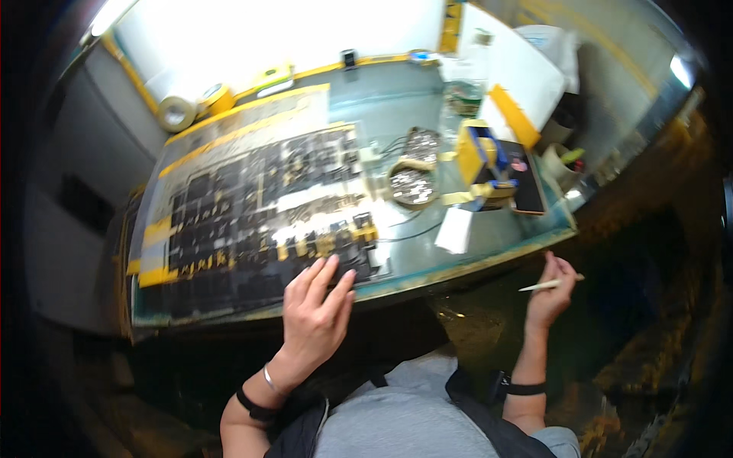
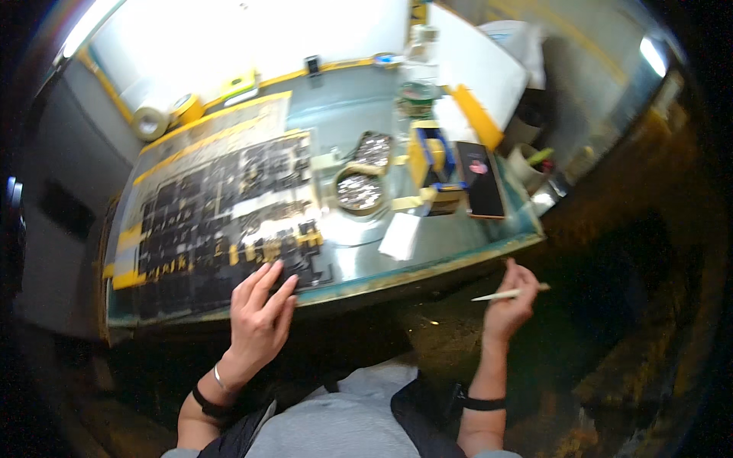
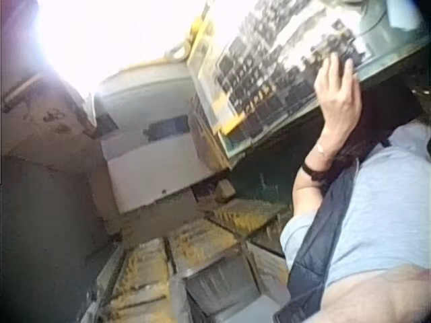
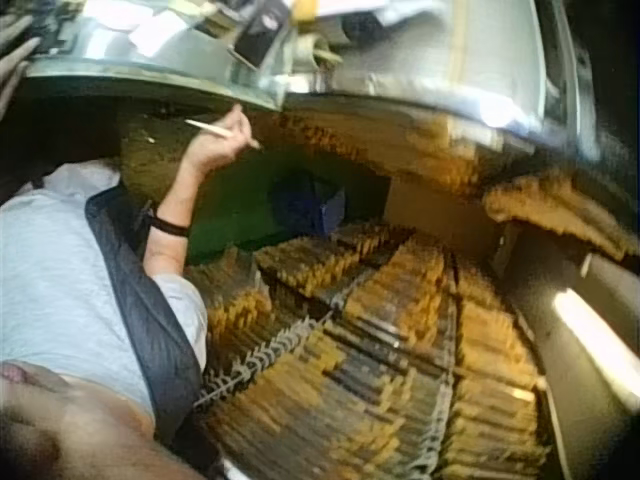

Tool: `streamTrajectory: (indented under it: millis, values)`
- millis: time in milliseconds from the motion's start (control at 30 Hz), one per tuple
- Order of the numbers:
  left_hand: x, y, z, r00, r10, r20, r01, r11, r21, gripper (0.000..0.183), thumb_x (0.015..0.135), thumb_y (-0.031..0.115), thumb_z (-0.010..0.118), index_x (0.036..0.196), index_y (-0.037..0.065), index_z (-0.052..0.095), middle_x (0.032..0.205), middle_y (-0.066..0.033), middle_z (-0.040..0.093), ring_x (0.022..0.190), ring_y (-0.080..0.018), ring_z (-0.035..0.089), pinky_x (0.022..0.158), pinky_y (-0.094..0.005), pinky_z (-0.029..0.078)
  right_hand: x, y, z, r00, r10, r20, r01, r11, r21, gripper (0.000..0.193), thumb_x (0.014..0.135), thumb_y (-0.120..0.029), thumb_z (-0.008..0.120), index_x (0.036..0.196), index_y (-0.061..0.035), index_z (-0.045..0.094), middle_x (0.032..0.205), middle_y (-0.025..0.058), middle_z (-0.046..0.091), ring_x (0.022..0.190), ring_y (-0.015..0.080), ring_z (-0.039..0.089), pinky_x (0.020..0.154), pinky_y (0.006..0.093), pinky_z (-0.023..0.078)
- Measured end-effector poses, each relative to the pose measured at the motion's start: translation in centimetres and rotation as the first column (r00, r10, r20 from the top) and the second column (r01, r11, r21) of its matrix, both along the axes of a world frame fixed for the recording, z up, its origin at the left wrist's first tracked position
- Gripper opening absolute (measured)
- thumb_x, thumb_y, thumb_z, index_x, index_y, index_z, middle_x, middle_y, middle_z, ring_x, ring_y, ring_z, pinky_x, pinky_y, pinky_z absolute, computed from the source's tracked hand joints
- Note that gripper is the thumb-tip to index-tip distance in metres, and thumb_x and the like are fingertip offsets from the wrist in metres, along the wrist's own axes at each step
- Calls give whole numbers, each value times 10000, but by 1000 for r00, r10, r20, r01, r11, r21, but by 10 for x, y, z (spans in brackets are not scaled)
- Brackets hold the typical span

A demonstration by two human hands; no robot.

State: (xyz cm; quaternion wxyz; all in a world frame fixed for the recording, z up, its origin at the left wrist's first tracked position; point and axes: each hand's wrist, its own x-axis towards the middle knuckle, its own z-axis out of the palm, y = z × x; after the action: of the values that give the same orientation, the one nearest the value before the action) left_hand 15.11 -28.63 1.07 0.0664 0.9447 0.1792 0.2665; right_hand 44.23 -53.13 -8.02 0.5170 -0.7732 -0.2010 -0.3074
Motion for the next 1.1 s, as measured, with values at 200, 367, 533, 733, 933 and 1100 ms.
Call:
streamTrajectory:
  millis: [200,367,533,733,933,1100]
  values:
    - [-2,4,-1,978,-154,138,158,987,-18,326,824,77,710,1125,-37,655,1228,-179,631,1187,-338,577,1029,-440,439,-38,22,50,935,341,93,-346,938,37,568,1065,-430,262,1291,38,492,1157,186,637,1098,261,591,1014,393,419]
    - [6,1,-9,984,-145,104,144,989,10,339,815,122,731,1109,-33,662,1214,-182,638,1167,-327,596,1031,-438,452,-85,85,84,556,831,23,-802,544,-246,414,997,-377,493,976,-18,698,925,123,670,942,301,630,1008,503,432]
    - [8,4,-13,982,-138,131,146,988,-46,343,817,135,732,1116,-18,663,1208,-172,639,1163,-324,599,1033,-442,450,-103,119,82,440,897,-45,-861,407,-304,217,719,6,713,929,-51,704,931,97,706,972,281,664,1041,518,415]
    - [7,4,-14,985,-129,116,134,990,-33,355,826,164,723,1140,10,659,1196,-152,638,1158,-303,598,1029,-433,452,-100,124,77,416,908,-53,-874,383,-298,211,704,21,747,890,-72,712,920,83,731,939,265,691,1052,522,411]
    - [8,4,-16,986,-126,109,129,991,-24,360,838,185,713,1160,35,655,1181,-139,638,1153,-291,597,1030,-428,449,-96,124,78,419,902,-105,-895,391,-217,180,707,32,755,847,-76,726,904,67,741,906,236,708,1058,525,408]
    - [8,4,-15,986,-122,110,127,991,-38,371,827,185,724,1164,46,657,1185,-134,636,1155,-292,595,1032,-432,450,-93,126,78,407,908,-99,-890,371,-264,180,704,29,757,841,-84,727,908,50,744,892,224,706,1057,528,407]
